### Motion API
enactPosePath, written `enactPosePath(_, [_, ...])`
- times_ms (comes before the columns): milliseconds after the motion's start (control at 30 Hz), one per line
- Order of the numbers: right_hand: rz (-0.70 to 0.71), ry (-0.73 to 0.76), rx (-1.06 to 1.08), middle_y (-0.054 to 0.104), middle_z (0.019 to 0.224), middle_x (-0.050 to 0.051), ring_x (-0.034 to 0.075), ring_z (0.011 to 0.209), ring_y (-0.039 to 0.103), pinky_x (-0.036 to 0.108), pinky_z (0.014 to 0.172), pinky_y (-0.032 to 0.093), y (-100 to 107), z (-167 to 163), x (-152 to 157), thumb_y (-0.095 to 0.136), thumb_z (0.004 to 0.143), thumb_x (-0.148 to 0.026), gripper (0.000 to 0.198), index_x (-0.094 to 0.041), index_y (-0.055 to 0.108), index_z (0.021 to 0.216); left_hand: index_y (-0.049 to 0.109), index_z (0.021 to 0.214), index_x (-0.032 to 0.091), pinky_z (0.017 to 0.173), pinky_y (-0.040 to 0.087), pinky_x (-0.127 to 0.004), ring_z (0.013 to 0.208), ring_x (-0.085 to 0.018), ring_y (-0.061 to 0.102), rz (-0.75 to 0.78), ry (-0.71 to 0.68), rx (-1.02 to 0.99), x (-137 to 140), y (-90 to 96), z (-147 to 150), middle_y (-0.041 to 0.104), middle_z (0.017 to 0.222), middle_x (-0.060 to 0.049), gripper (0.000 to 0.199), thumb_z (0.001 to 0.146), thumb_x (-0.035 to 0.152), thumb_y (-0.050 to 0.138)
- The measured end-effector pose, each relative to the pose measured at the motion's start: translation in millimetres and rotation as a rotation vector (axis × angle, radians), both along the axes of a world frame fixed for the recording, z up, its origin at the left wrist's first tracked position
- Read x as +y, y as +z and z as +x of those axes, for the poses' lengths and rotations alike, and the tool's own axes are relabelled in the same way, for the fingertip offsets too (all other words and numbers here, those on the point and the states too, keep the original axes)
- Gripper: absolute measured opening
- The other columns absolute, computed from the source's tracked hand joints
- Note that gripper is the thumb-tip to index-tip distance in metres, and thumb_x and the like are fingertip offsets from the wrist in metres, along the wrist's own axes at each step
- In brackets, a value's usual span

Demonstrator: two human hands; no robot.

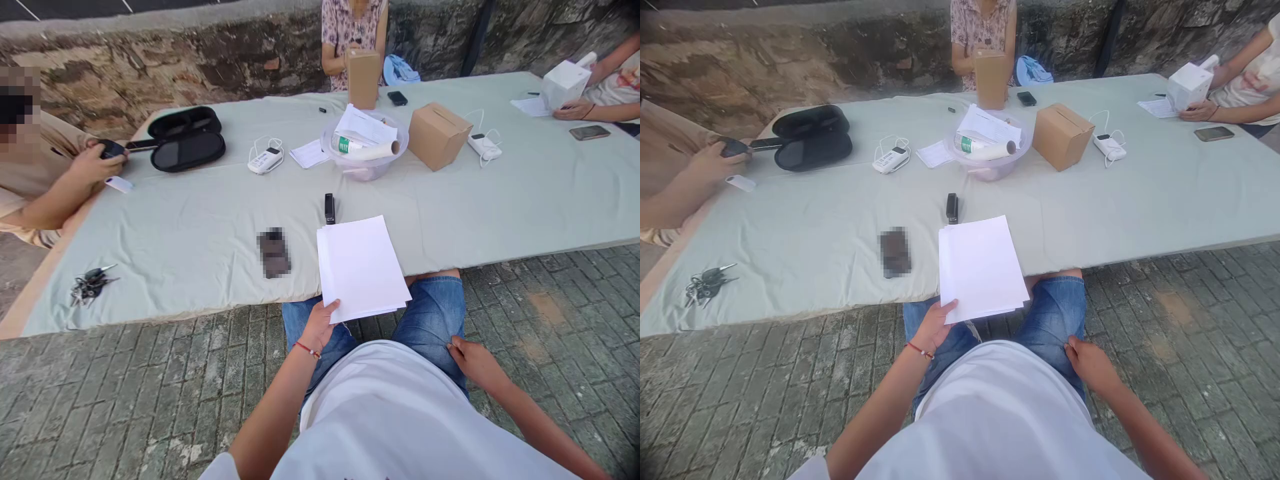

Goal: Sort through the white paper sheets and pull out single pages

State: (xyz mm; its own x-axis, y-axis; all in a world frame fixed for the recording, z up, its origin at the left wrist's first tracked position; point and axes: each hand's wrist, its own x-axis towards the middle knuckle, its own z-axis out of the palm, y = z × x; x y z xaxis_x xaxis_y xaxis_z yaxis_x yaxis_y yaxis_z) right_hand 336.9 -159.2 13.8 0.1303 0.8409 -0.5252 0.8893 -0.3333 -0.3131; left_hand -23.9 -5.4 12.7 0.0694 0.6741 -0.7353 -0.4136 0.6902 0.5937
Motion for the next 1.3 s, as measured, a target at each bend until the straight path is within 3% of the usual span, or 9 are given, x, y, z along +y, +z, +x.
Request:
enactPosePath(100, [0.047,-0.1,0.131,0.057,0.058,0.002,0.021,0.061,0.059,0.031,0.061,0.04,2.4,8.4,40.6,0.041,0.09,-0.049,0.035,-0.023,0.051,0.07,0.069,0.105,0.008,0.074,0.058,-0.033,0.086,-0.023,0.071,-0.007,-0.006,0.002,-3.6,0.7,3.0,0.073,0.106,-0.014,0.039,0.069,0.02,0.08])
enactPosePath(233, [0.147,-0.496,0.599,0.07,0.083,0.006,0.022,0.079,0.068,0.032,0.068,0.051,1.4,-8.7,95.9,0.05,0.086,-0.058,0.037,-0.023,0.06,0.089,0.07,0.105,0.009,0.077,0.058,-0.033,0.09,-0.024,0.07,-0.021,-0.051,0.006,-11.2,3.2,6.7,0.073,0.108,-0.014,0.043,0.066,0.02,0.083])
enactPosePath(300, [0.104,-0.612,0.854,0.071,0.097,0.007,0.022,0.086,0.068,0.032,0.069,0.054,-2.7,-28.5,115.7,0.055,0.084,-0.059,0.04,-0.023,0.062,0.099,0.07,0.105,0.011,0.078,0.058,-0.033,0.091,-0.024,0.07,-0.026,-0.07,0.01,-15.0,3.7,7.4,0.073,0.109,-0.013,0.043,0.066,0.022,0.083])
enactPosePath(367, [0.035,-0.61,0.978,0.072,0.096,0.006,0.022,0.084,0.068,0.031,0.067,0.054,-8.5,-48.0,127.4,0.061,0.08,-0.06,0.042,-0.021,0.063,0.098,0.07,0.106,0.013,0.079,0.058,-0.033,0.092,-0.024,0.07,-0.03,-0.083,-0.004,-17.5,4.0,6.2,0.073,0.11,-0.013,0.04,0.071,0.029,0.08])
enactPosePath(500, [0.127,-0.493,0.833,0.07,0.078,0.004,0.02,0.072,0.063,0.029,0.061,0.051,-18.6,-62.9,130.6,0.066,0.077,-0.057,0.042,-0.017,0.067,0.089,0.071,0.103,0.012,0.083,0.056,-0.037,0.095,-0.026,0.07,0.0,-0.066,-0.015,-17.3,5.8,-1.9,0.073,0.108,-0.015,0.035,0.075,0.032,0.074])
enactPosePath(667, [0.343,-0.497,0.61,0.068,0.071,0.003,0.023,0.074,0.062,0.031,0.062,0.051,-19.2,-38.3,118.9,0.057,0.082,-0.056,0.04,-0.019,0.068,0.09,0.071,0.105,0.011,0.094,0.053,-0.043,0.102,-0.03,0.069,0.066,-0.073,0.002,-11.2,6.6,-9.5,0.073,0.106,-0.015,0.04,0.07,0.029,0.078])
enactPosePath(967, [0.294,-0.723,0.922,0.073,0.094,0.007,0.024,0.076,0.066,0.034,0.064,0.054,-9.9,-31.0,109.1,0.062,0.081,-0.052,0.038,-0.022,0.065,0.103,0.071,0.104,0.012,0.093,0.055,-0.041,0.1,-0.028,0.069,0.042,0.022,0.041,-4.8,-0.1,6.3,0.074,0.104,-0.012,0.036,0.072,0.027,0.079])
enactPosePath(1133, [0.295,-0.575,0.947,0.071,0.106,0.005,0.024,0.089,0.066,0.034,0.076,0.054,-8.2,-59.1,119.3,0.057,0.085,-0.051,0.042,-0.023,0.062,0.116,0.071,0.098,0.011,0.092,0.055,-0.039,0.101,-0.027,0.069,-0.002,0.105,0.024,-11.8,-2.0,9.2,0.074,0.103,-0.014,0.037,0.078,0.042,0.073])
enactPosePath(1300, [0.35,-0.298,0.569,0.071,0.093,0.004,0.023,0.083,0.063,0.033,0.076,0.049,-8.7,-74.4,127.1,0.049,0.09,-0.051,0.036,-0.023,0.065,0.107,0.069,0.106,0.011,0.092,0.054,-0.038,0.103,-0.027,0.068,0.094,0.083,-0.027,-15.5,-1.8,5.2,0.074,0.105,-0.013,0.045,0.071,0.036,0.08])
